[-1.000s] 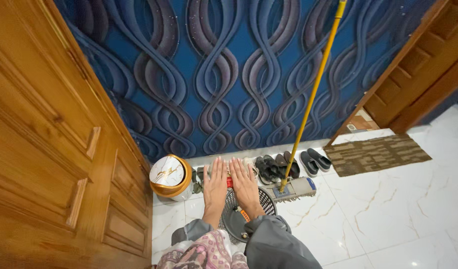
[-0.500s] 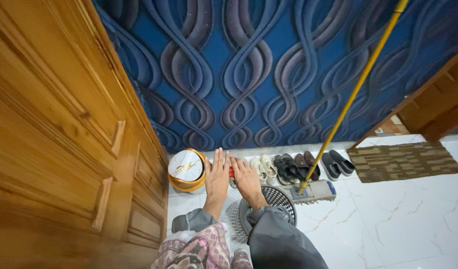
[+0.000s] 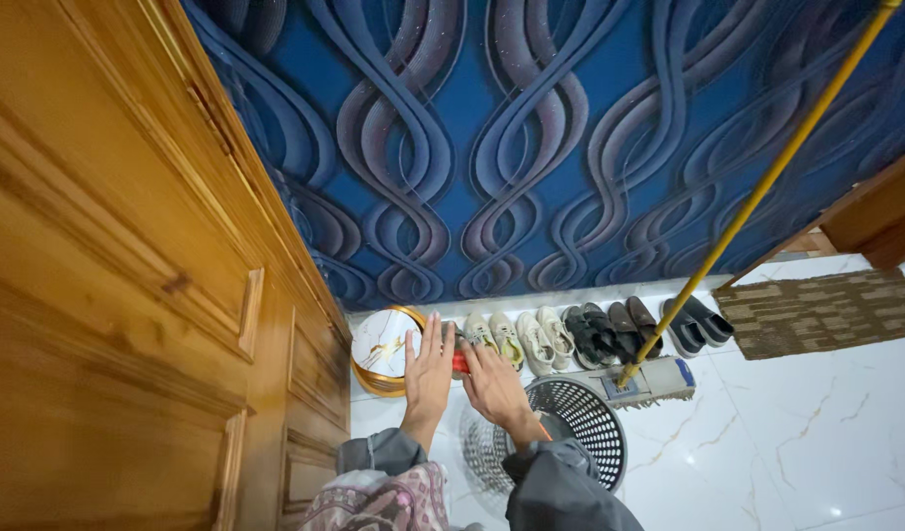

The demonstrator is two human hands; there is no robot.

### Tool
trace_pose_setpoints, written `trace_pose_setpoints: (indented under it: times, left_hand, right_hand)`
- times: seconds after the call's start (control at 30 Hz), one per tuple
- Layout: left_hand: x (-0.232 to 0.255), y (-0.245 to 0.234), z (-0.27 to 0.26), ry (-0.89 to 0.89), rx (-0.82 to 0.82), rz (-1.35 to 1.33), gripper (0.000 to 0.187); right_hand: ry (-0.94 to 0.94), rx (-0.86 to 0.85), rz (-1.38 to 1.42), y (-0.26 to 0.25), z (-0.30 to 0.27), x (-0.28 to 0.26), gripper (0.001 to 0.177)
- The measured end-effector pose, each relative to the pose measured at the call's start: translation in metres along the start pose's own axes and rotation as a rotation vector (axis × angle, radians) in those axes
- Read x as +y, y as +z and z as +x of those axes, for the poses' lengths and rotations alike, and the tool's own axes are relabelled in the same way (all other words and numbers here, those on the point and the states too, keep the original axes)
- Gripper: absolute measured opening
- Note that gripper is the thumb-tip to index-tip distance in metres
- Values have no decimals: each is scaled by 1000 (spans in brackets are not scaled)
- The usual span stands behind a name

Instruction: The person sits on the floor and uses a small orange brush to scrub the inside of a black plastic laundry basket. They repeatedly scrub the bottom and sides of the basket, then wipe the debris into a nearby trash can.

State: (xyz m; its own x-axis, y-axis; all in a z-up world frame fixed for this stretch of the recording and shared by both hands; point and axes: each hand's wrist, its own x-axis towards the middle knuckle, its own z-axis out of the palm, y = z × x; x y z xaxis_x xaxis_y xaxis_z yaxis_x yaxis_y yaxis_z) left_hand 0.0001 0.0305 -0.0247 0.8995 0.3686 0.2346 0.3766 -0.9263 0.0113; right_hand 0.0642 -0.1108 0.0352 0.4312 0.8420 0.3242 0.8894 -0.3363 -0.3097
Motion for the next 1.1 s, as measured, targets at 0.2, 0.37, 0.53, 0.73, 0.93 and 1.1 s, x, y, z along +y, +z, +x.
trace_pose_setpoints:
  times: [0.2, 0.37, 0.53, 0.73, 0.93, 1.1]
  left_hand:
    - [-21, 22, 6, -22, 25, -201, 63]
    - [-37, 43, 8, -61, -192, -308, 80]
    - [-49, 113, 5, -87, -146, -306, 81]
    - [-58, 185, 1, -173, -276, -418, 84]
    - [-59, 251, -10, -206, -283, -510, 87]
    - [-65, 292, -21, -229, -273, -583, 89]
  right_hand:
    - [58, -48, 82, 45, 15, 8, 59]
    - [110, -47, 26, 86, 32, 22, 56]
    - [136, -62, 8, 145, 45, 43, 58]
    - [161, -16, 151, 233, 36, 81, 38]
    - [280, 12, 281, 282, 40, 93, 31]
    - [364, 17, 368, 306, 47, 95, 33]
